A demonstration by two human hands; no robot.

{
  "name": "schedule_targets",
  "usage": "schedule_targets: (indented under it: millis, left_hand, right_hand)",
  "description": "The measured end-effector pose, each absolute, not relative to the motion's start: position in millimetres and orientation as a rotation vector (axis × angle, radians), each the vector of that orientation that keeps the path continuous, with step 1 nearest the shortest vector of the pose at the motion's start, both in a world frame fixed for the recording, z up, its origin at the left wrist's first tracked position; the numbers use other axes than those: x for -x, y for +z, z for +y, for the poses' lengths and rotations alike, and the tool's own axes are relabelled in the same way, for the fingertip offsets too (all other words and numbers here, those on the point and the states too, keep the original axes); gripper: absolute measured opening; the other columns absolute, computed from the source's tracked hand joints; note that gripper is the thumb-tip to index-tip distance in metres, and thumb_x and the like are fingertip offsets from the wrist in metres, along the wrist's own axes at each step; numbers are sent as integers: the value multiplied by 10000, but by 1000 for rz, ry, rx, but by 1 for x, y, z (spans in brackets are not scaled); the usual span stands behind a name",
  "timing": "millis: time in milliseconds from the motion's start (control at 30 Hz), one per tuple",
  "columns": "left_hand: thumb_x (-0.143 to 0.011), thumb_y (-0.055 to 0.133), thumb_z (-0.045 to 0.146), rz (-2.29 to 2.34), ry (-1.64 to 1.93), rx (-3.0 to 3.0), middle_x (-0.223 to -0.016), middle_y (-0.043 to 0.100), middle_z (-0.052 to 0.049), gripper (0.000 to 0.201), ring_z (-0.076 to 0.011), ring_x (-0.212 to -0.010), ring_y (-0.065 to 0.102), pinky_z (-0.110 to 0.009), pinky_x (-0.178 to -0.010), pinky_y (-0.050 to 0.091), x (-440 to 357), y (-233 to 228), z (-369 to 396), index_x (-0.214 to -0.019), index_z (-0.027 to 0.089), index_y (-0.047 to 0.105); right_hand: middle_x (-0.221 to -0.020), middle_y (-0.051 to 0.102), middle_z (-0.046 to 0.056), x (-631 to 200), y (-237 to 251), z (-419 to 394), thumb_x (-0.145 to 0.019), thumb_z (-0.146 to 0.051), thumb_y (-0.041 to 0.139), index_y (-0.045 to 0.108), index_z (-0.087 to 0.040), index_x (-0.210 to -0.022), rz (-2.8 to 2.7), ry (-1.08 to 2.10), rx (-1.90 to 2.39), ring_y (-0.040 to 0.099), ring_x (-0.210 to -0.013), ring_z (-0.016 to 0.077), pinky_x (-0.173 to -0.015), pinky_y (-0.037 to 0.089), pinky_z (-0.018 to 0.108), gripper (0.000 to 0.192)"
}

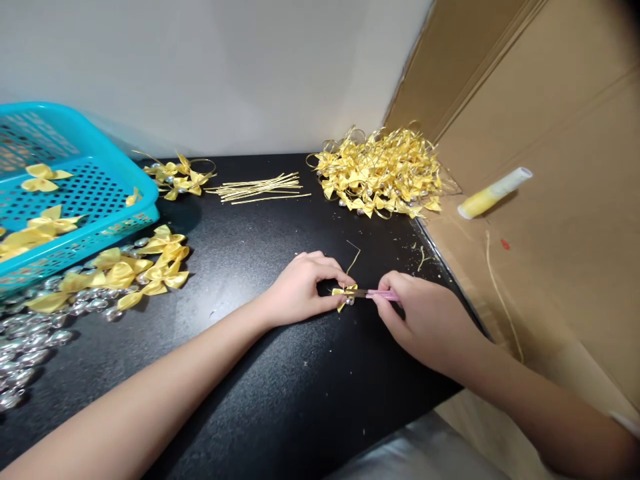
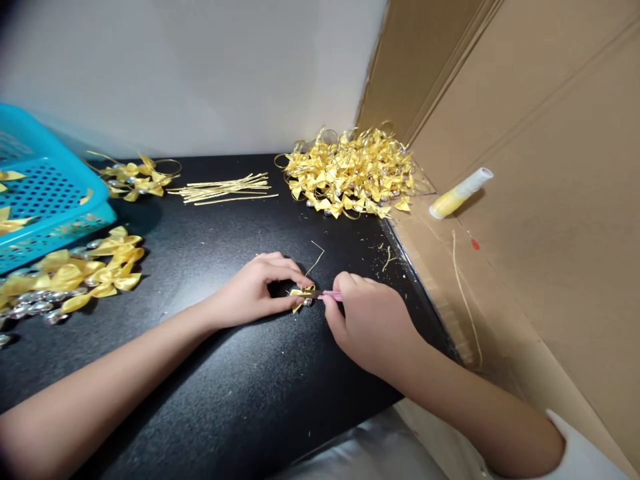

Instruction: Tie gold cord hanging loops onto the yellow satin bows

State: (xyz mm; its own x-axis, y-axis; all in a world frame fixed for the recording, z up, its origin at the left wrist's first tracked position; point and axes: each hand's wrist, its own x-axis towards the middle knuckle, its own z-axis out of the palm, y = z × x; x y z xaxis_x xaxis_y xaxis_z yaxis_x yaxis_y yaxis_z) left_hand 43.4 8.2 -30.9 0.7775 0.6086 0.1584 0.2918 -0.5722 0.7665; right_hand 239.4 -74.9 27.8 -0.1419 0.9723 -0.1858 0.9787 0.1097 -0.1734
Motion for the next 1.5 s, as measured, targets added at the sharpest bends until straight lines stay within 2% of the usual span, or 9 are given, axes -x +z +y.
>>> schedule_targets:
  millis: [733,1100,1500]
  left_hand:
    - [-817,677,267,665,548,-2201,-919,744,-11,169,-177,-854,630,-318,-814,421,-44,-34,8,-976,244,731]
    - [-821,672,265,658,550,-2194,-900,749,-8,159,-174,-841,633,-317,-808,418,-44,-32,8,-964,248,738]
    - [-771,714,241,666,571,-2178,-890,746,-10,180,-176,-837,635,-323,-815,431,-43,-33,8,-948,223,738]
  right_hand:
    - [-716,666,40,-233,20,-73,-893,-268,450,577,-182,-772,2407,-199,-2053,640,-657,204,-602,358,294,196]
    - [-675,654,26,-233,13,-69,-867,-243,491,572,-185,-743,2490,-122,-2072,630,-628,180,-594,351,276,159]
    - [-686,660,7,-238,20,-74,-871,-269,486,579,-198,-754,2475,-278,-2142,615,-612,165,-584,360,271,165]
